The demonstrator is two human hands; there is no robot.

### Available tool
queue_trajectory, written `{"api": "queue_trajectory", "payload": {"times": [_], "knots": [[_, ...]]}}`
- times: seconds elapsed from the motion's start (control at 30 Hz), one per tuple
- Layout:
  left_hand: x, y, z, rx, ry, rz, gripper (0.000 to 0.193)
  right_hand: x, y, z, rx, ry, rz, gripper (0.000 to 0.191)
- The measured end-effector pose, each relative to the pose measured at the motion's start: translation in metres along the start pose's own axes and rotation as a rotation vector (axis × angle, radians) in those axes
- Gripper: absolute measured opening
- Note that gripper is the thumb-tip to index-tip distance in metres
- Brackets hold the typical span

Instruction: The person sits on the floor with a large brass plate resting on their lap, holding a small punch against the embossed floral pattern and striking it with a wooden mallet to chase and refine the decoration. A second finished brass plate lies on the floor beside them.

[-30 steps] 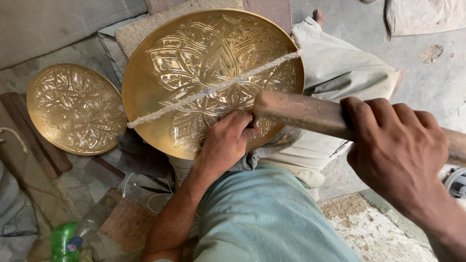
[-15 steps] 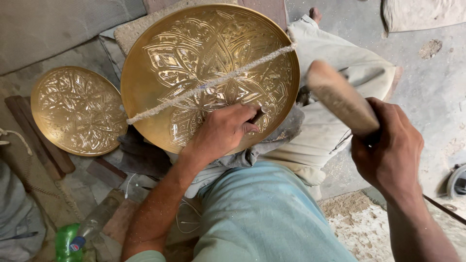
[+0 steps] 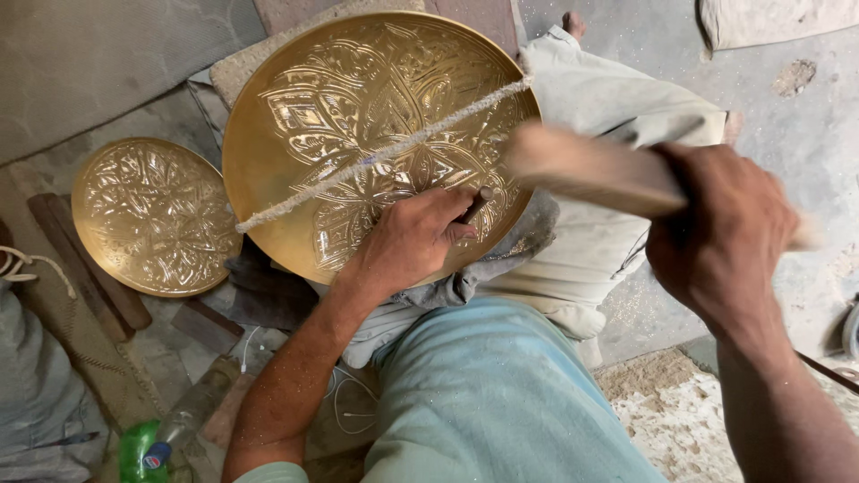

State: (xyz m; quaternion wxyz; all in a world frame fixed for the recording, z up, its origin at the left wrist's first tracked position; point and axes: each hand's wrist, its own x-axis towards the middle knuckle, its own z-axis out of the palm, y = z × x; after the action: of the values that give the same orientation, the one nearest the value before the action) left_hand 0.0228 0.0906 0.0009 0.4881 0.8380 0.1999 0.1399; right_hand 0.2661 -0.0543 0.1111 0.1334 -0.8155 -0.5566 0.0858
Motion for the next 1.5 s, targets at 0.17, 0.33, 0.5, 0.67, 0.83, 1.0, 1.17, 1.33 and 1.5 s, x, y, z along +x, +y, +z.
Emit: {"api": "queue_trajectory", "payload": {"times": [0.17,0.33,0.5,0.67,0.83,1.0,1.17,1.33,1.5], "knots": [[-0.001,0.000,0.001,0.033,0.015,0.010,0.029,-0.003,0.003,0.010,-0.319,-0.130,-0.124,0.027],[-0.002,0.001,-0.003,0.004,0.065,0.073,0.040,-0.009,0.006,0.011,0.623,-0.011,0.342,0.032],[-0.002,0.000,-0.001,0.018,0.058,0.065,0.037,-0.010,0.002,0.012,0.131,0.122,0.026,0.038],[-0.003,-0.002,-0.001,0.005,0.046,0.045,0.029,-0.013,0.008,0.019,-0.345,-0.078,-0.040,0.039],[-0.003,0.000,-0.007,-0.038,0.053,0.060,0.030,-0.023,0.016,0.018,0.149,0.154,0.090,0.040],[-0.003,0.005,-0.009,0.011,0.012,0.036,0.032,-0.024,0.005,0.014,0.150,0.136,0.096,0.036],[-0.001,0.004,-0.009,0.015,-0.002,0.055,0.032,-0.019,-0.005,0.016,0.633,0.043,0.252,0.037],[-0.002,0.004,-0.010,0.046,0.005,0.082,0.033,-0.020,0.004,0.025,0.245,0.044,0.196,0.038],[-0.002,0.005,-0.009,0.030,-0.005,0.031,0.034,-0.028,0.009,0.027,0.030,0.076,0.085,0.044]]}}
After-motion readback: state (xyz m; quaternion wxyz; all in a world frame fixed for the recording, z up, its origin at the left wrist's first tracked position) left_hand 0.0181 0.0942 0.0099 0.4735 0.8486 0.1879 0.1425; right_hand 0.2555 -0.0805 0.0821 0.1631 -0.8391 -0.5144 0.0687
